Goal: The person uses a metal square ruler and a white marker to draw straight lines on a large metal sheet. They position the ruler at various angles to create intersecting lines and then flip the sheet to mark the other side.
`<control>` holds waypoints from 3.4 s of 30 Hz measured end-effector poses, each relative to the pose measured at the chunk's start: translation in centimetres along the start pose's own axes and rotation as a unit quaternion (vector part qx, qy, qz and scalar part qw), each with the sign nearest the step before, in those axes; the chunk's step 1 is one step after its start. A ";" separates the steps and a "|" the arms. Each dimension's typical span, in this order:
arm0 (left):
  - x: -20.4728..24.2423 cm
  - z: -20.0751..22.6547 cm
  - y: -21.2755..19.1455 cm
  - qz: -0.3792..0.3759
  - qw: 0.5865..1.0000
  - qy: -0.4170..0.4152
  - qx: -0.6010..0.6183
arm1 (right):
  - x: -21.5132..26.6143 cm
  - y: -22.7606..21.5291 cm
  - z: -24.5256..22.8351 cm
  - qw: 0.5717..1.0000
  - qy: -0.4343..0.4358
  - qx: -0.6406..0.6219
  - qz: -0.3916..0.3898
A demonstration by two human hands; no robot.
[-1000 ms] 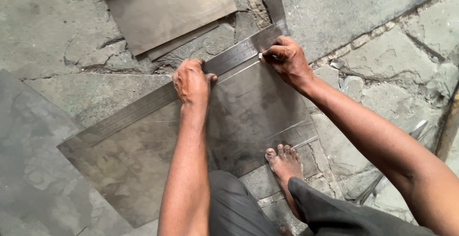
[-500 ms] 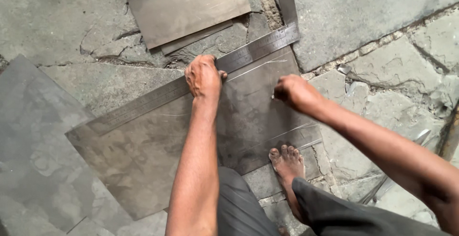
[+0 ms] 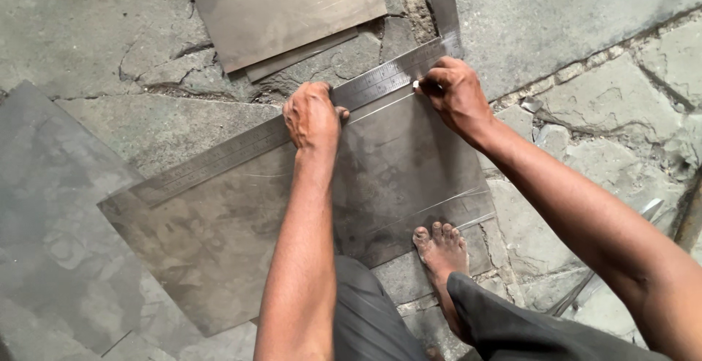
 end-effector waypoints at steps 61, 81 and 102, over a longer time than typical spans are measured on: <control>11.1 -20.4 -22.4 0.221 0.947 -0.111 0.205 | -20.3 9.3 -18.3 0.937 -0.166 -0.037 -0.305; -3.8 -22.1 -23.6 0.062 0.985 0.039 -0.155 | -26.9 8.8 -14.3 0.969 -0.202 0.119 -0.076; -11.9 -26.8 -17.7 0.142 0.982 0.007 -0.122 | -26.5 8.6 -12.0 0.980 -0.139 0.105 -0.099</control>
Point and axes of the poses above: each hand's wrist, its own x-axis away from the middle knuckle, its own y-axis out of the palm, z = x × y, the point moved 4 cm from there along -x, towards the middle knuckle, and after that the axes turned 3 degrees about -y, right-handed, at the moved point
